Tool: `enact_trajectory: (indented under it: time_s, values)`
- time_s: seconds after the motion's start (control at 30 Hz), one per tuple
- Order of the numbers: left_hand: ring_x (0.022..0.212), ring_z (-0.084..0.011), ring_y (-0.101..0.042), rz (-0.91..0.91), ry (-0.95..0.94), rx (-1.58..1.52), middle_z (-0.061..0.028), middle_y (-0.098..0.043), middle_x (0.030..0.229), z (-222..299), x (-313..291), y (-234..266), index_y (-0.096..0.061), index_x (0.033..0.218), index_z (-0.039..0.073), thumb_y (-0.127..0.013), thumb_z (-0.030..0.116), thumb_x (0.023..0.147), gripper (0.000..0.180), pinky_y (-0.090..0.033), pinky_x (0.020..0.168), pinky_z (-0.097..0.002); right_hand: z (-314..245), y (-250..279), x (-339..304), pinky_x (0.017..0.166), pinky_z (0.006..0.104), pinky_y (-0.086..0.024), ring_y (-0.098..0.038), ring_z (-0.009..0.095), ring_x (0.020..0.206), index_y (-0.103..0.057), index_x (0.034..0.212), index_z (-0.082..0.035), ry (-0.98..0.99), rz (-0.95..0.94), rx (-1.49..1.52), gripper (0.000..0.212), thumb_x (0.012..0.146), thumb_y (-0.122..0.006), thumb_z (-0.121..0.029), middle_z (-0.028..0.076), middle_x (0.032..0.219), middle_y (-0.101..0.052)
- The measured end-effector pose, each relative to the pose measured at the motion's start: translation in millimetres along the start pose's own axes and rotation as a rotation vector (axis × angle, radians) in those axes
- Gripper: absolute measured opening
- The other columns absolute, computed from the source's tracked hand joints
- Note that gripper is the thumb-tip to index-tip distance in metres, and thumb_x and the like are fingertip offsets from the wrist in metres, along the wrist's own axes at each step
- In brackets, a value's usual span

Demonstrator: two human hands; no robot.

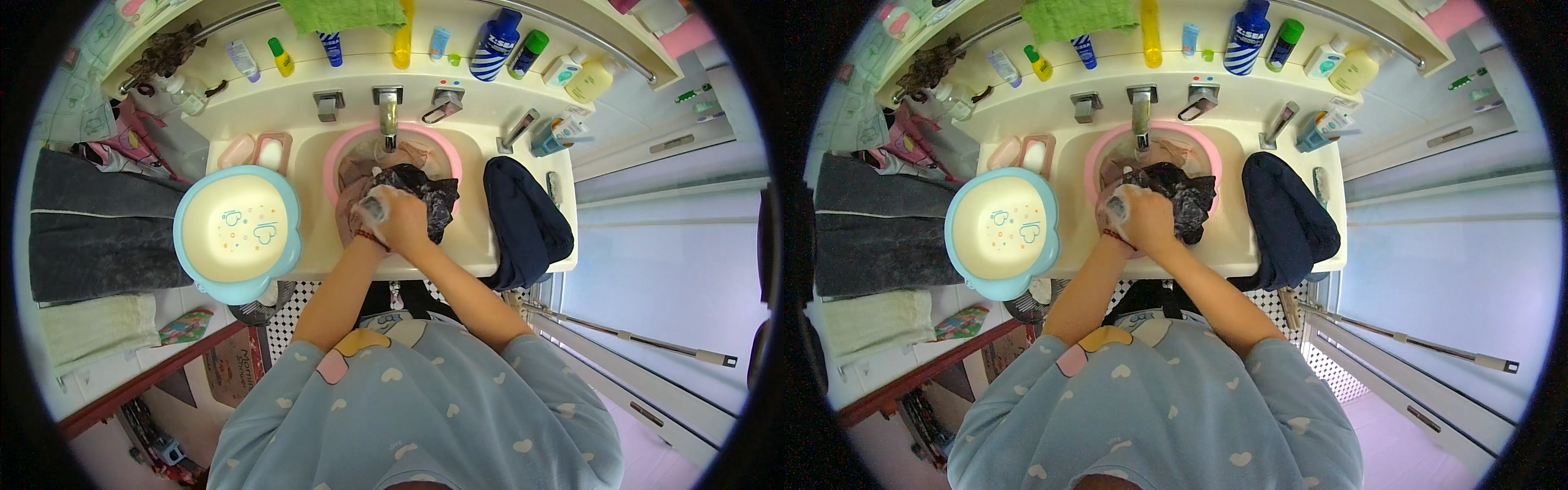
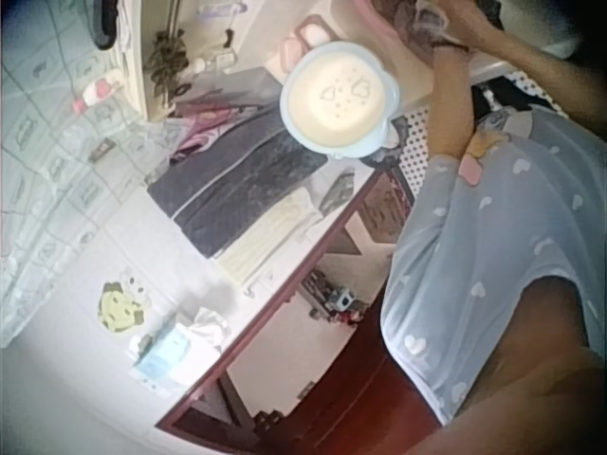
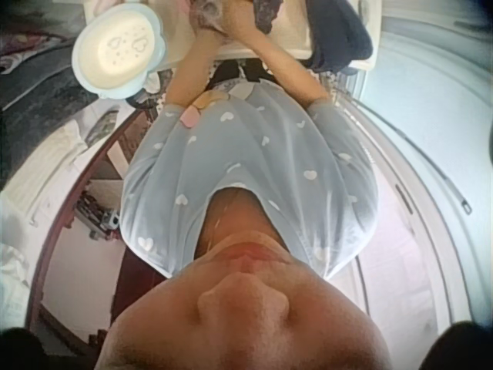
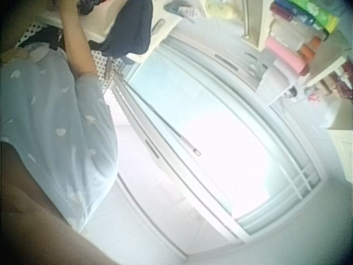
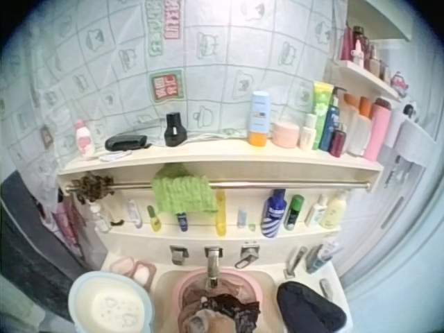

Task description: The person hand-washes a pair of dark shorts in a pink basin placed in a bathroom sink. They apply soap, scrub the fabric, rinse under running water, and wring out the garment repeatedly.

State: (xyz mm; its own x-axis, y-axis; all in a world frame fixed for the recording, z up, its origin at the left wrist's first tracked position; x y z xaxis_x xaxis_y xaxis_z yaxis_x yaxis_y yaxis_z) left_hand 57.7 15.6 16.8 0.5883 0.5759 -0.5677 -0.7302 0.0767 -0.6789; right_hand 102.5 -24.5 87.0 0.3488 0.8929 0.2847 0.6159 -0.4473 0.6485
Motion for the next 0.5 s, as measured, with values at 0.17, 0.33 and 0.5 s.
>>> enact_trajectory:
  time_s: [0.17, 0.33, 0.5]
  values:
    - [0.102, -0.0201, -0.05, -0.034, 0.074, 0.1, -0.0037, -0.057, 0.104, -12, -14, -25, -0.05, 0.106, 0.018, -0.038, 0.042, 0.09, 0.031, -0.031, 0.095, -0.0432, 47, 3, 17, 0.058, 0.0422, -0.048, -0.06, 0.033, 0.063, -0.064, 0.078, -0.01, -0.319, 0.042, -0.096, 0.024, 0.07, -0.063, -0.032, 0.017, 0.068, -0.06]
    - [0.089, -0.0163, -0.055, -0.784, 0.319, -0.36, -0.003, -0.058, 0.092, 3, 39, 26, -0.053, 0.092, 0.013, -0.041, 0.035, 0.09, 0.025, -0.04, 0.09, -0.0362, 32, -28, -10, 0.057, 0.0428, -0.048, -0.059, 0.034, 0.061, -0.064, 0.081, -0.011, -0.04, 0.051, -0.088, 0.026, 0.06, -0.067, -0.025, 0.017, 0.063, -0.059]
    - [0.095, -0.0194, -0.057, 0.11, 0.059, -0.014, -0.0035, -0.058, 0.104, 7, 2, -8, -0.053, 0.108, 0.007, -0.044, 0.027, 0.091, 0.028, -0.046, 0.083, -0.035, 58, 7, 29, 0.059, 0.0425, -0.046, -0.059, 0.033, 0.069, -0.058, 0.089, -0.005, -0.384, -0.113, -0.319, 0.022, 0.082, -0.05, -0.024, 0.017, 0.073, -0.06]
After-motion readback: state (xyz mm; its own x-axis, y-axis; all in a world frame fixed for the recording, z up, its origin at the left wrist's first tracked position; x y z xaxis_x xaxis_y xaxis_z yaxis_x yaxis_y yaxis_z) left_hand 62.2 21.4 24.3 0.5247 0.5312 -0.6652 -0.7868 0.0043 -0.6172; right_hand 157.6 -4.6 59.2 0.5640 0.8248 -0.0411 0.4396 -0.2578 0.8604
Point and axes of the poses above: each hand's wrist, its own x-axis towards the middle knuckle, its own y-axis out of the back of the hand, z = x × y, the point moved 4 cm from there along x, towards the middle knuckle
